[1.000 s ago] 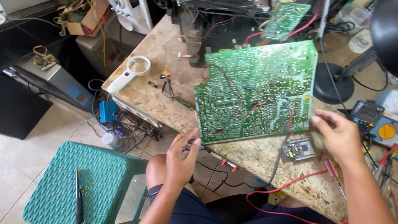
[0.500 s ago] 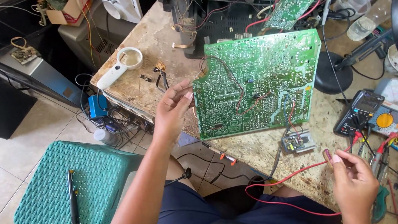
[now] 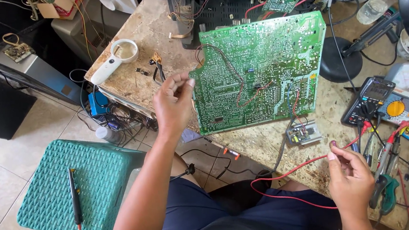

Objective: Inspecting and testing a circuit board using a multimeter and a magnifying glass at a repair bench.

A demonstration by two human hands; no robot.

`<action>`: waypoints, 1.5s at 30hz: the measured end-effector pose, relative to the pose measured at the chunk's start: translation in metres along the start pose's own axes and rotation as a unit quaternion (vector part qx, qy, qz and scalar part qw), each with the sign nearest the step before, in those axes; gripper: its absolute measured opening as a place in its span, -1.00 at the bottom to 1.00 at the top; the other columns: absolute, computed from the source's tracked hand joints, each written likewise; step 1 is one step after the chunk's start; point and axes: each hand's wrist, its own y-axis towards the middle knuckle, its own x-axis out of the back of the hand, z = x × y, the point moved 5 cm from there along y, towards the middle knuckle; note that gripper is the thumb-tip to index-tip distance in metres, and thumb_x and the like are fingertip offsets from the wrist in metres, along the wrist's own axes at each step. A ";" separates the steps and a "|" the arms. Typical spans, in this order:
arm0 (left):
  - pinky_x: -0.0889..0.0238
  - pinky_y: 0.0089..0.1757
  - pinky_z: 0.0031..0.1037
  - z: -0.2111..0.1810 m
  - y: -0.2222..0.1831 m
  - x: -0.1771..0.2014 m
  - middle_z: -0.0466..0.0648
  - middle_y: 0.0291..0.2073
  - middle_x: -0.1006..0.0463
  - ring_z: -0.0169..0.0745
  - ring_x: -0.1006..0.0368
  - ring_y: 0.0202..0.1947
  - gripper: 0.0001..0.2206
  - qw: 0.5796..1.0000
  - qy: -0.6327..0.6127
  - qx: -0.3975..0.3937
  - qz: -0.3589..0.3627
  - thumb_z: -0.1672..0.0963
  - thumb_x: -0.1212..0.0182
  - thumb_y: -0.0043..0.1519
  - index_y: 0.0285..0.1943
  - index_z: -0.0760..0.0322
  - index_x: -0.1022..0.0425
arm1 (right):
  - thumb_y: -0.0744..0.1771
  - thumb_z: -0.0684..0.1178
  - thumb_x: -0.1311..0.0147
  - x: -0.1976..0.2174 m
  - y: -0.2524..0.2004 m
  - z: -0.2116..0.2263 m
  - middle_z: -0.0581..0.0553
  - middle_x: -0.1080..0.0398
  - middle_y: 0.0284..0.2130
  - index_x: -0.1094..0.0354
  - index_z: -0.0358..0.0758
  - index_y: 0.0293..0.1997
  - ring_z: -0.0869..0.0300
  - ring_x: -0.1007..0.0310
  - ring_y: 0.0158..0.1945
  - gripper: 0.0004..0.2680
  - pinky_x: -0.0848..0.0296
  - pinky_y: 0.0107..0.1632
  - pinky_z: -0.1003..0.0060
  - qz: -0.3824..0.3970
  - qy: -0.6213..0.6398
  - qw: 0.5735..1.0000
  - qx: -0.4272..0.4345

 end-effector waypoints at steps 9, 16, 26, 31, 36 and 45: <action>-0.54 -0.03 -0.55 0.002 0.003 -0.001 -0.06 -0.14 -0.67 -0.28 -0.59 -0.11 -0.73 0.999 -0.026 0.031 0.027 0.21 -0.31 0.24 0.12 0.21 -0.53 | 0.43 -0.28 -0.15 0.005 -0.007 -0.009 -0.28 -0.48 -0.03 -0.49 -0.43 0.09 0.12 -0.41 -0.08 -0.87 -0.41 -0.06 0.30 0.002 -0.021 1.000 -0.003; -0.52 -0.03 -0.54 0.016 -0.016 0.000 0.02 -0.06 -0.64 -0.23 -0.58 -0.08 -0.65 1.000 0.015 0.015 0.017 0.06 -0.30 0.25 0.16 0.29 -0.48 | 0.41 -0.33 -0.16 0.009 -0.014 -0.011 -0.32 -0.46 -0.02 -0.48 -0.49 0.08 0.06 -0.44 -0.01 -0.86 -0.45 0.02 0.28 -0.005 -0.012 1.000 0.010; -0.35 -0.32 -0.74 0.014 -0.024 0.003 -0.14 -0.21 -0.63 -0.45 -0.43 -0.36 -0.75 0.986 0.041 0.152 0.061 0.16 -0.22 0.32 0.18 0.19 -0.54 | 0.41 -0.33 -0.15 0.009 -0.016 -0.010 -0.31 -0.46 -0.05 -0.48 -0.50 0.06 0.06 -0.45 -0.03 -0.87 -0.48 0.02 0.28 0.000 -0.006 1.000 0.020; -0.46 -0.29 -0.67 0.038 -0.026 0.016 -0.06 -0.20 -0.63 -0.38 -0.49 -0.32 -0.74 0.997 -0.033 0.067 0.003 0.27 -0.07 0.39 0.18 0.14 -0.54 | 0.42 -0.38 -0.13 0.003 -0.024 -0.018 -0.37 -0.47 -0.10 -0.48 -0.59 0.03 0.02 -0.45 -0.07 -0.90 -0.47 -0.04 0.27 -0.032 -0.019 0.996 0.080; -0.21 -0.33 -0.60 0.063 -0.056 0.038 -0.06 -0.24 -0.52 -0.36 -0.33 -0.36 -0.75 0.988 -0.061 -0.065 -0.123 0.32 0.09 0.24 -0.43 0.28 -0.46 | 0.40 -0.39 -0.14 -0.002 -0.033 -0.024 -0.46 -0.47 -0.12 -0.49 -0.63 -0.01 -0.13 -0.49 -0.02 -0.91 -0.52 0.06 0.07 -0.098 -0.073 0.978 0.169; -0.24 -0.22 -0.18 0.131 -0.142 0.061 0.22 -0.01 -0.36 0.10 -0.25 -0.12 -0.49 0.932 0.301 -0.165 -0.120 0.40 0.11 0.16 0.35 0.47 -0.18 | 0.41 -0.28 -0.08 -0.007 -0.031 -0.028 -0.41 -0.45 -0.15 -0.48 -0.52 -0.03 0.08 -0.38 -0.32 -0.90 -0.47 -0.21 0.24 -0.105 -0.057 0.966 0.229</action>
